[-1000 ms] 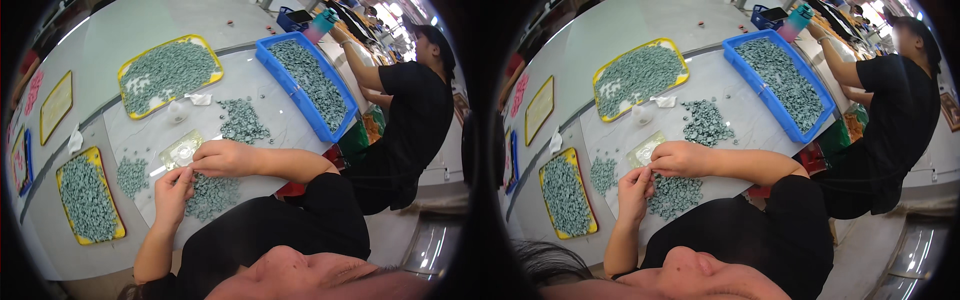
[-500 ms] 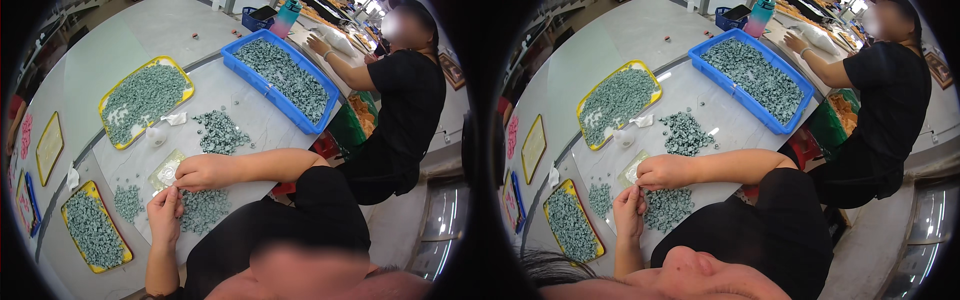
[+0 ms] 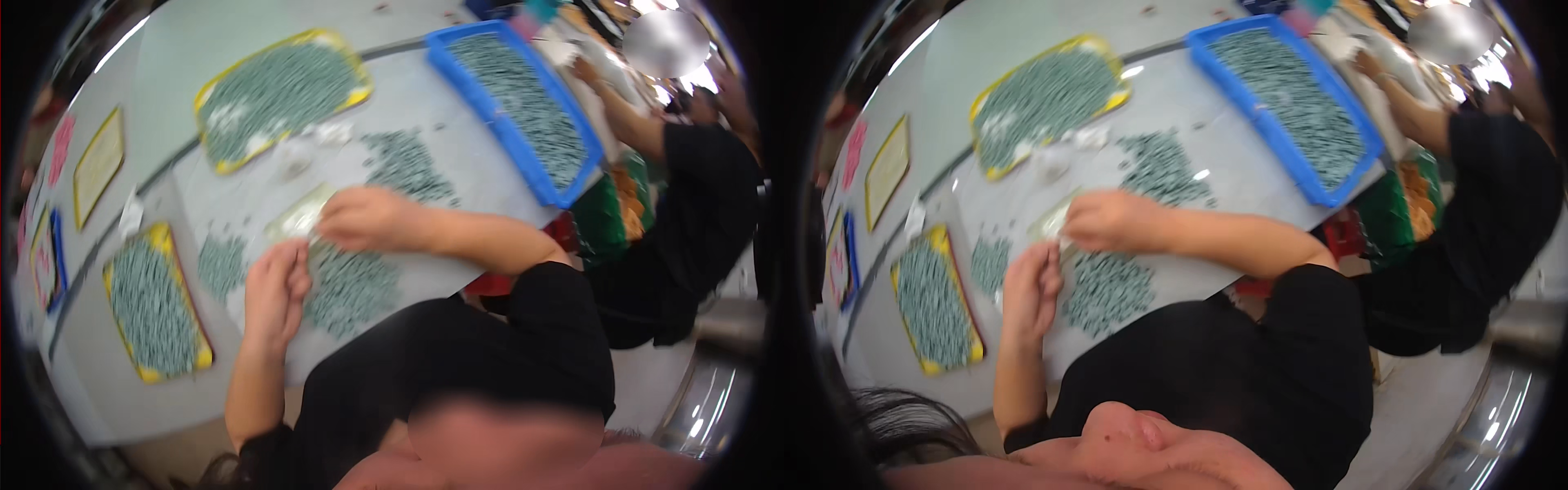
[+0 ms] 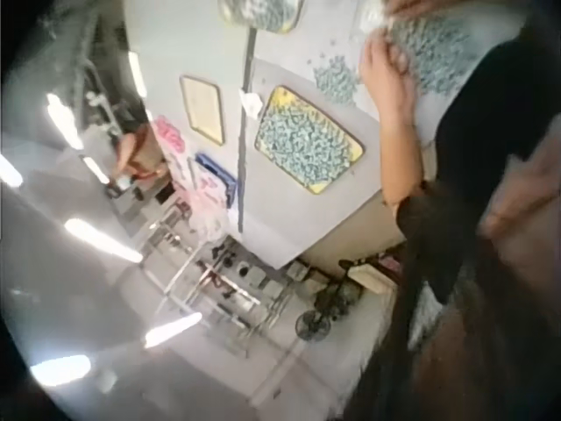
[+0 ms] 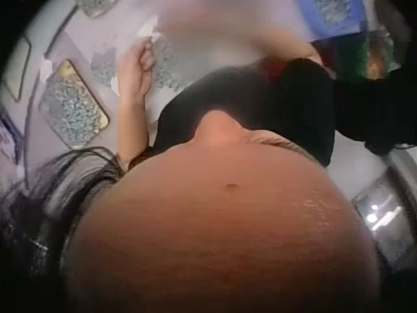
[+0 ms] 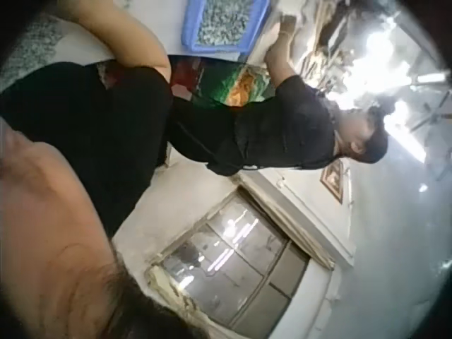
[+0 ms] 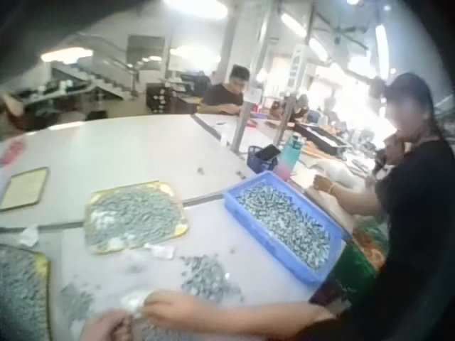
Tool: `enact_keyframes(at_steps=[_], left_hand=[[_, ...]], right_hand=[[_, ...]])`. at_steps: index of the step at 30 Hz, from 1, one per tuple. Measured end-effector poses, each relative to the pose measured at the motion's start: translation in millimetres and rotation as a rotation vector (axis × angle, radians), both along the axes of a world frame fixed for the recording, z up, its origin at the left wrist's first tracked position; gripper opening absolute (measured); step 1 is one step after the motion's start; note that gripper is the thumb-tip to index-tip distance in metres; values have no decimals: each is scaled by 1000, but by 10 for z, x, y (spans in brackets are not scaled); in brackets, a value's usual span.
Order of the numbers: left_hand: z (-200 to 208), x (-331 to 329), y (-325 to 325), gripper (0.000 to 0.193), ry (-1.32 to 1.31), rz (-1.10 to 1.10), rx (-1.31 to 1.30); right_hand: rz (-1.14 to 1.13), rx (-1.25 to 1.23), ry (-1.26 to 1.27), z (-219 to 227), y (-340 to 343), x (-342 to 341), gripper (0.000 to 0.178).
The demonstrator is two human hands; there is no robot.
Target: The person assembles small components by joining small rings to green pieces by hand and placing them onto the table.
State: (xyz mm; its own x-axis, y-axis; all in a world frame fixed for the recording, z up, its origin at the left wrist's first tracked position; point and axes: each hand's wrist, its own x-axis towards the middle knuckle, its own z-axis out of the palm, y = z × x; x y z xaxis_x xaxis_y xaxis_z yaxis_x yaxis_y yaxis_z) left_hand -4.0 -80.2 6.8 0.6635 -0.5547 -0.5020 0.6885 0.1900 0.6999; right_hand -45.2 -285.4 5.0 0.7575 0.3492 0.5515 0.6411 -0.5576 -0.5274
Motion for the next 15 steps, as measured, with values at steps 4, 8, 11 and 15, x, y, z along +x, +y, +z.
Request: enact_keyframes(at_steps=[4,8,11,15], left_hand=[[42,260,212,17,160,169,-109],[119,376,449,20,134,-7,-99],[147,354,603,23,-93,-215,79],[-82,180,691,21,-856,-371,495]], right_hand=[[-93,66,16,71,85,106,26],[-101,33,36,63,161,128,26],[-91,30,28,55,196,151,24],[-102,10,35,68,215,152,24]])
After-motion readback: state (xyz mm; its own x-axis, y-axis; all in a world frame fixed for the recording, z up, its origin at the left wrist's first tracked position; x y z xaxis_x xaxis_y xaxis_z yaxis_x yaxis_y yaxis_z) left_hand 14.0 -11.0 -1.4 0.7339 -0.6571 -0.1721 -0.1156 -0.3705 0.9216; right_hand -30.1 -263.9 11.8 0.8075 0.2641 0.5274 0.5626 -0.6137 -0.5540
